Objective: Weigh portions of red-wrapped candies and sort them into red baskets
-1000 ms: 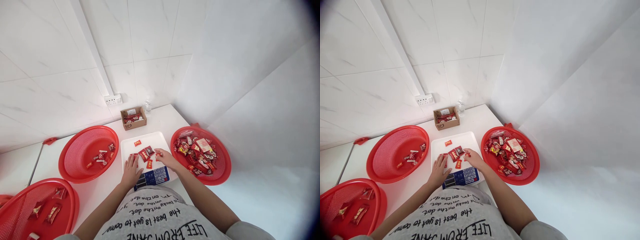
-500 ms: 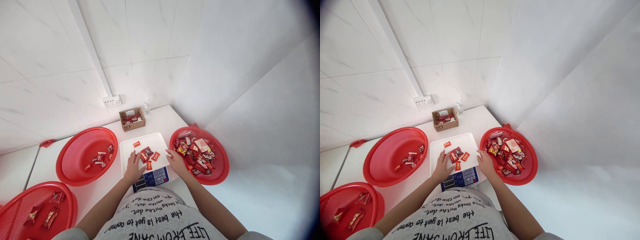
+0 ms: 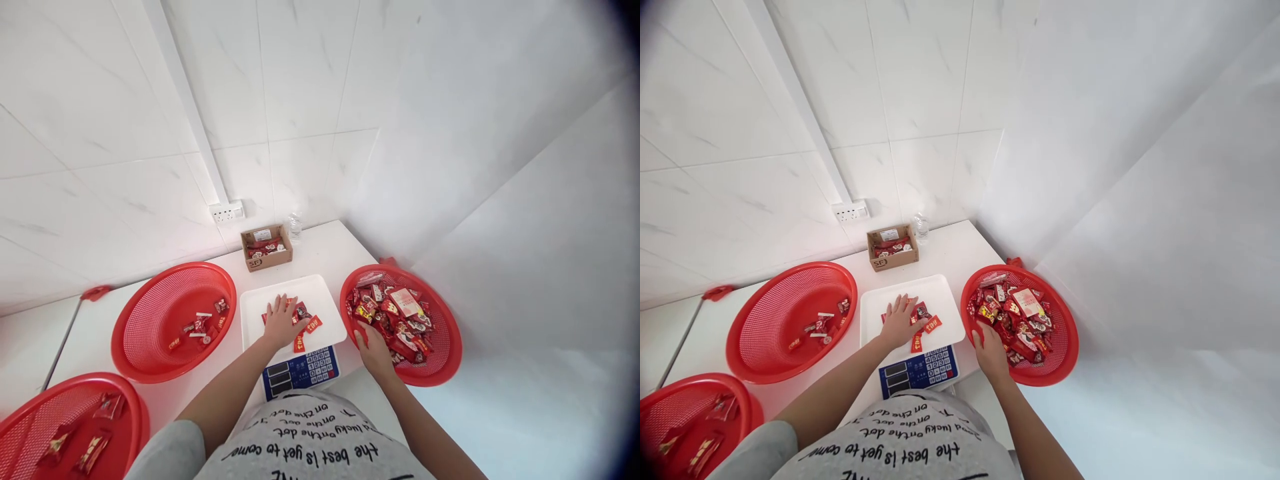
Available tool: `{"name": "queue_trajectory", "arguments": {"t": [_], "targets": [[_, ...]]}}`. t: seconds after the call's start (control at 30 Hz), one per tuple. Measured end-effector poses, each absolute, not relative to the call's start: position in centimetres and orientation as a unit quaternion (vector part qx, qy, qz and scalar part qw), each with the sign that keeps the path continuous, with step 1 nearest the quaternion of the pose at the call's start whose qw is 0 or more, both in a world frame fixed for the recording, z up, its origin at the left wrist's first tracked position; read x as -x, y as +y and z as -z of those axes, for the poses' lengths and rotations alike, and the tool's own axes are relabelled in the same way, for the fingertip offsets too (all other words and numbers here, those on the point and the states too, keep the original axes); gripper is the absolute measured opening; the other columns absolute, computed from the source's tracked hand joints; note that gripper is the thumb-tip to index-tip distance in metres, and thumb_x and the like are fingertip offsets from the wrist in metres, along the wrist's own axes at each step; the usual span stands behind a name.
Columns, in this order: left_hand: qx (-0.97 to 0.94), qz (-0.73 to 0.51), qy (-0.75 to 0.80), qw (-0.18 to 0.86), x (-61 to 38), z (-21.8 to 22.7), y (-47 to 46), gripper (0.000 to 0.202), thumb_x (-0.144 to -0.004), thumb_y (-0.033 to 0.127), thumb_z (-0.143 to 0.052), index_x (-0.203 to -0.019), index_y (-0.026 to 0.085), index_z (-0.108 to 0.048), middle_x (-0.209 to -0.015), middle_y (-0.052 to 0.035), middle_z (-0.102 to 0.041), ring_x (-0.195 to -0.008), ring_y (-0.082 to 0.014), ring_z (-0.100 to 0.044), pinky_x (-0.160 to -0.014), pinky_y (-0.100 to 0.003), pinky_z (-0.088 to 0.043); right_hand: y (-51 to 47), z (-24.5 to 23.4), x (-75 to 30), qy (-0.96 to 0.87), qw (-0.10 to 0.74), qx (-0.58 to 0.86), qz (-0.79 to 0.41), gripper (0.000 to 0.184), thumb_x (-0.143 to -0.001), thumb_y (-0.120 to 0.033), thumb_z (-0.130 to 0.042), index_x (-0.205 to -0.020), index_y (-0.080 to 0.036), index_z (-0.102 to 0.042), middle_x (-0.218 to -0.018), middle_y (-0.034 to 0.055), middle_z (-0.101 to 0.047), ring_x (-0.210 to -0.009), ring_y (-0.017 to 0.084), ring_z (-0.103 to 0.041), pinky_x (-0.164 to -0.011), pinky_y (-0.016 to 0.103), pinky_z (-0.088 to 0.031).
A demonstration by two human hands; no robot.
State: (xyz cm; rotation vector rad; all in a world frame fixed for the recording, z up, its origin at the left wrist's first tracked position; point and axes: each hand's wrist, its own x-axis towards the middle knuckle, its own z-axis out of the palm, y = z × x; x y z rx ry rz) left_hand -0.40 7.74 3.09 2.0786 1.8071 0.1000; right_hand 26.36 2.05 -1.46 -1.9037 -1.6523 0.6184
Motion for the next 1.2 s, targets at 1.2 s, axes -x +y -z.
{"name": "queue_trajectory", "arguments": {"t": [1.2], "targets": [[-0.819,-0.06,0.556,0.126,0.3,-1.4,6.3,0.062,-0.086,0.062,-0.035,-0.139,0.03,-0.039,-0.154,-0.0099,-0.025,-0.141,-0.0329,-0.017,-0.111,-0.061,-0.006,2.2,0.9,-26.1,-0.587,0.249,0.719,-0.277,0.056,-0.086,-0.047,-0.033,-0.12,-0.009,-0.056,-0.124,0.0168,-0.06,-0.117,0.027,-0.053,-0.101,0.041,-0.039]]}}
